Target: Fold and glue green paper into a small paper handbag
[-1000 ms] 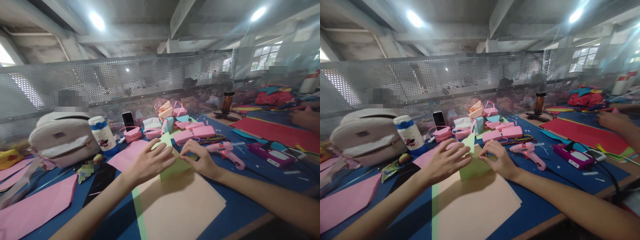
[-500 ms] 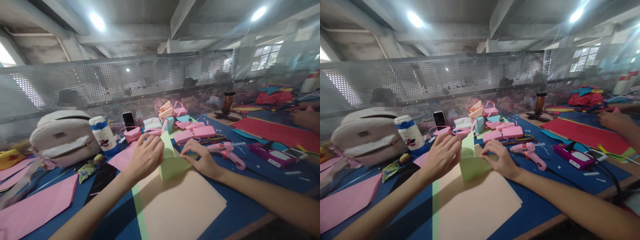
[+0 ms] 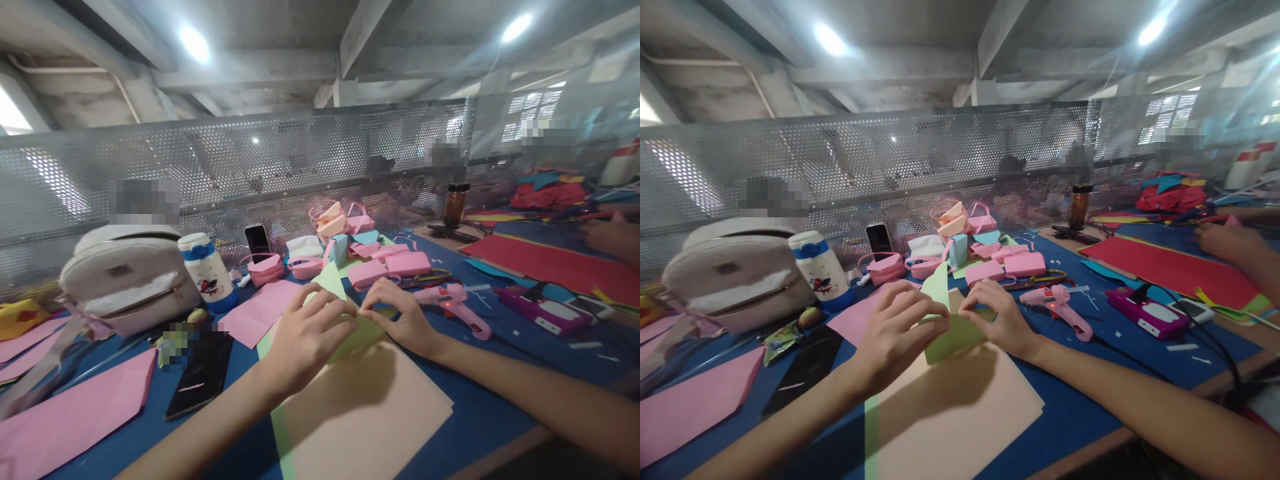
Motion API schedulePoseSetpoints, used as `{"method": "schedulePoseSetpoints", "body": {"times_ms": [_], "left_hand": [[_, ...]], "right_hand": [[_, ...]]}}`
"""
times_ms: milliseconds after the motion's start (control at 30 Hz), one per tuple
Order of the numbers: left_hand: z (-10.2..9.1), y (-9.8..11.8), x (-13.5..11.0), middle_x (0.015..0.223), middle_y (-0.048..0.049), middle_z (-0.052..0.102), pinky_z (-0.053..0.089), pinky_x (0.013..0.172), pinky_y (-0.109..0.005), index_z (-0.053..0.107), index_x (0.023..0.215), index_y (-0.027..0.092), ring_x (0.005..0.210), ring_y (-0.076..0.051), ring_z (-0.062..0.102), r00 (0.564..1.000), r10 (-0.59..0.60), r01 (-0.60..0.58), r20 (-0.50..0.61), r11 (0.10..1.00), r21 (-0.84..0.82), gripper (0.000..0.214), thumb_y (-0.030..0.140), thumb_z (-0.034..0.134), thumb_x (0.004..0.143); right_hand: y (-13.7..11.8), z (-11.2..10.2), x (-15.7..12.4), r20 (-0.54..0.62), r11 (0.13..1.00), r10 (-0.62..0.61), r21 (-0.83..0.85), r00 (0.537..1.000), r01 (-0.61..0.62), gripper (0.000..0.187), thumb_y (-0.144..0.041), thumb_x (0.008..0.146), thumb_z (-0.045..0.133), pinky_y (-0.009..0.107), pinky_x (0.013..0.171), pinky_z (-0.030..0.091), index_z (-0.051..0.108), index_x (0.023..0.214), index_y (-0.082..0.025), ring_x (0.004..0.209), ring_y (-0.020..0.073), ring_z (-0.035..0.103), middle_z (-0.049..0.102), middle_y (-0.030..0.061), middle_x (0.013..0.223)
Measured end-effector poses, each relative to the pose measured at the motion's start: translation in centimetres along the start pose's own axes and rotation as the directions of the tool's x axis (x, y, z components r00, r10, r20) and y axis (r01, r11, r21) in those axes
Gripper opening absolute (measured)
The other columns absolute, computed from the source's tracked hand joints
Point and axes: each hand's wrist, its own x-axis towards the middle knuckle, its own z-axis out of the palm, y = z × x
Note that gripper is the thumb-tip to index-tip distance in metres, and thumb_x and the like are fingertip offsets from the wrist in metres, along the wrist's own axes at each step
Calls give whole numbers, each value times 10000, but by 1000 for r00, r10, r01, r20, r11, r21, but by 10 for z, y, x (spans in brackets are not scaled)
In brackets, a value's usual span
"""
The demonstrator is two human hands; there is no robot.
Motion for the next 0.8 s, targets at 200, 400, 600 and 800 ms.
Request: {"method": "schedulePoseSetpoints", "body": {"times_ms": [200, 400, 600, 800], "left_hand": [[5, 15, 0, 1004, -8, 739, 378, 934, -365, 630, 881, 194, 885, -154, 584, 1000, -2, 3, 14, 997, -73, 155, 144, 533, 991], [8, 35, 4, 889, 0, 719, 398, 886, -351, 591, 796, 188, 798, -155, 565, 997, 82, -82, 8, 995, -49, 198, 196, 536, 986], [12, 39, 4, 661, 6, 590, 413, 731, -322, 534, 677, 187, 631, -149, 463, 995, 103, -103, 14, 994, -26, 282, 149, 480, 952], [9, 52, 4, 750, -13, 642, 431, 734, -333, 590, 765, 179, 648, -151, 470, 995, 102, -102, -9, 987, -122, 222, 140, 491, 959]], "right_hand": [[-1, -1, 0, 4, 1000, -4, -4, 1000, 4, 112, -175, 938, 633, 346, 770, 408, 629, 828, -198, 802, 193, 538, 596, 20, 795], [-2, -1, 1, 7, 1000, 7, 0, 1000, -7, 116, -176, 941, 620, 355, 776, 407, 625, 828, -201, 799, 196, 538, 595, 19, 794], [-3, 0, 1, 2, 1000, 2, -1, 1000, -2, 116, -168, 937, 626, 354, 779, 406, 626, 825, -199, 795, 195, 535, 596, 19, 790], [-2, 0, 1, 4, 1000, -3, -2, 1000, 3, 108, -167, 939, 629, 346, 766, 407, 629, 837, -202, 788, 192, 537, 603, 18, 791]]}}
